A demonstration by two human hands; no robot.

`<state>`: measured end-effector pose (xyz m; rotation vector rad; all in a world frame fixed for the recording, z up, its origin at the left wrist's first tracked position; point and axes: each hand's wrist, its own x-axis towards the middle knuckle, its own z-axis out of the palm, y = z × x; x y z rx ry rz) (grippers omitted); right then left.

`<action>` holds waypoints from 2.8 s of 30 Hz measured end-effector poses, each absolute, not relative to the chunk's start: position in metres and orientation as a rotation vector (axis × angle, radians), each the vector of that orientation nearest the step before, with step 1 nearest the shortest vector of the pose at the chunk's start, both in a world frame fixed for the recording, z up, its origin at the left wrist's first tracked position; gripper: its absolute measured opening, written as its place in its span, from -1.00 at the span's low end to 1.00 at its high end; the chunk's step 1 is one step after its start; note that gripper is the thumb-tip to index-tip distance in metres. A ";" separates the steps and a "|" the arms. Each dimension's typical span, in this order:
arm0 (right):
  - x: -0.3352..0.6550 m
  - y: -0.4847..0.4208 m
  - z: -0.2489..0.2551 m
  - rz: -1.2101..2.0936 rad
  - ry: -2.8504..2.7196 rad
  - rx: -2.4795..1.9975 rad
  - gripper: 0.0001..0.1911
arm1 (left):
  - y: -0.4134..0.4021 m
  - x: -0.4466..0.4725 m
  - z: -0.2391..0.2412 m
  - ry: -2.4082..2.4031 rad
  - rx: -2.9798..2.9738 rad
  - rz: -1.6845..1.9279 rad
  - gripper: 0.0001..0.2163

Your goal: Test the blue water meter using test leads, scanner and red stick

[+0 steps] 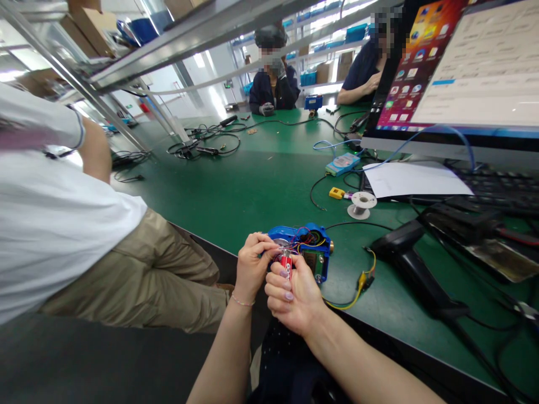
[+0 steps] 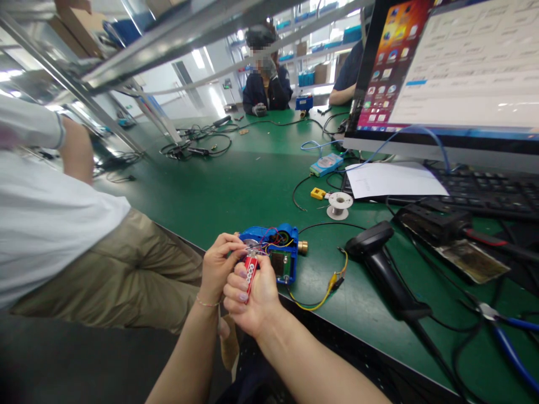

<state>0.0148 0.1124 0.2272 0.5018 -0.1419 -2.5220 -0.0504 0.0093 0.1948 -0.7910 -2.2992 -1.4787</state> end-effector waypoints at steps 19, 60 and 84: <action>0.013 0.114 0.225 -2.503 -0.127 0.458 -0.44 | 0.009 -0.050 0.194 -2.318 -0.789 -1.474 -0.91; 0.015 0.118 0.236 -2.578 0.094 0.700 -0.45 | 0.013 -0.046 0.194 -2.309 -0.620 -1.728 -0.87; 0.015 0.108 0.233 -2.588 0.108 0.775 -0.42 | 0.015 -0.044 0.199 -2.305 -0.570 -1.797 -0.86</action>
